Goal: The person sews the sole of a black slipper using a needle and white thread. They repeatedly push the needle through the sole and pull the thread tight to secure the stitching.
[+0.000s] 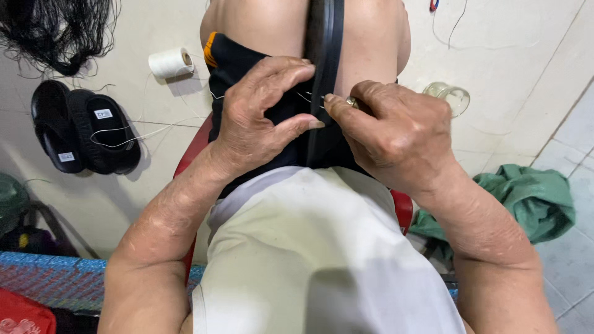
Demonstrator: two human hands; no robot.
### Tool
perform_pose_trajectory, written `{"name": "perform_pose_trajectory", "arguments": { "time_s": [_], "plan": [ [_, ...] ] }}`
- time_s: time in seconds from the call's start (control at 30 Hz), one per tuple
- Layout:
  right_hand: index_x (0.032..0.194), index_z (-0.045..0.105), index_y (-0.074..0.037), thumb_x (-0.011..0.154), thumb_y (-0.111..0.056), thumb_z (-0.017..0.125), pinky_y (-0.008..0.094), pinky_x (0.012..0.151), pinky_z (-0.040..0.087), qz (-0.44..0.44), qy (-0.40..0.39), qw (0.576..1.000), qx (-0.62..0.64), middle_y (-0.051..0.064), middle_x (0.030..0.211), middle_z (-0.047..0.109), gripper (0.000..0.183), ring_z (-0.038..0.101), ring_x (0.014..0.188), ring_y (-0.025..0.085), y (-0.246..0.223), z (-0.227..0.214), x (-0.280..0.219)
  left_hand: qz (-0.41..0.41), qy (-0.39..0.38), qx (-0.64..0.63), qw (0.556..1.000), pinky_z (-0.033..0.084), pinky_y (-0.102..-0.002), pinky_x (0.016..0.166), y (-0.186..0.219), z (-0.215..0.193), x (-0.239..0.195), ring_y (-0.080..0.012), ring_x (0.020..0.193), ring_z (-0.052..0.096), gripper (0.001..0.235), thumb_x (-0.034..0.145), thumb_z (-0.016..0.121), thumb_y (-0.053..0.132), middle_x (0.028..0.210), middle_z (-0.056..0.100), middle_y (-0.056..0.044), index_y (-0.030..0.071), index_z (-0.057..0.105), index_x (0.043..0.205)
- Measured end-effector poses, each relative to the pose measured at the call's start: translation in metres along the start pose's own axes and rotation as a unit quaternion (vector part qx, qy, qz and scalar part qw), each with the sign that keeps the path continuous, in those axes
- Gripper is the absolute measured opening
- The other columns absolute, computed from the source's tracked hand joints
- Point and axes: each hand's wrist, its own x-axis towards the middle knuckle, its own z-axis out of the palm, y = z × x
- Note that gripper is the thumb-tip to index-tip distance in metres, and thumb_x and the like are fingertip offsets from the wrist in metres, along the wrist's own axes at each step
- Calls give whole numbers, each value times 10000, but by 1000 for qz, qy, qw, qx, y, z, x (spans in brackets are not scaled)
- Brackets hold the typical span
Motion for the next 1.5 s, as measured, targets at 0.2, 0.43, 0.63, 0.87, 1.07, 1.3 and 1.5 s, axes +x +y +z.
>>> {"name": "perform_pose_trajectory", "arguments": {
  "time_s": [0.2,0.43,0.63,0.87,1.07,1.3,1.5],
  "plan": [
    [964,714,-73,1067,-55,769,320,536,400,28,-17,999,32,81,877,685,118,598,646,228,-3,3,4,-3,-29,40,999,545,-459,1042,-6,-6,-7,-378,1143,657,554,942,873,198,1238,642,-223,-61,573,1330],
    [1065,669,105,996,122,718,469,857,606,89,-29,977,192,233,955,710,87,718,855,370,3,12,-14,-189,-16,-346,919,533,-252,882,18,-33,-13,-140,945,625,111,1002,685,167,1032,648,-84,60,711,983],
    [1056,659,105,981,142,699,423,826,602,139,-31,960,242,239,944,691,93,676,801,319,-3,15,-12,-232,72,-553,797,657,-300,981,-5,-11,-8,-155,998,728,147,1037,681,133,1058,748,-92,65,713,1164],
    [1070,682,61,999,88,711,356,680,527,161,-43,962,214,199,990,725,81,714,847,303,-5,17,-13,-159,35,-210,964,479,-214,582,-8,4,-3,-90,652,534,124,934,780,-31,795,643,-31,34,675,947],
    [1067,731,72,998,-57,676,388,454,491,170,-2,963,208,185,724,647,155,562,504,302,2,12,-41,-139,-26,-177,974,532,-332,568,-9,4,-2,-260,655,683,65,936,730,32,752,657,-118,59,756,989],
    [1041,731,43,960,-180,726,409,524,489,248,-5,950,189,133,679,607,237,561,525,303,-3,-12,-89,-93,4,-140,986,443,-366,529,-11,4,6,-269,583,556,186,998,680,159,675,472,-80,61,687,840],
    [1125,740,79,861,-239,912,354,596,490,208,103,961,153,118,728,619,447,591,585,267,-5,29,-80,-179,56,-204,961,362,-268,510,-13,-12,-11,-128,522,460,297,964,714,71,579,434,-21,92,638,678]
  ]
}}
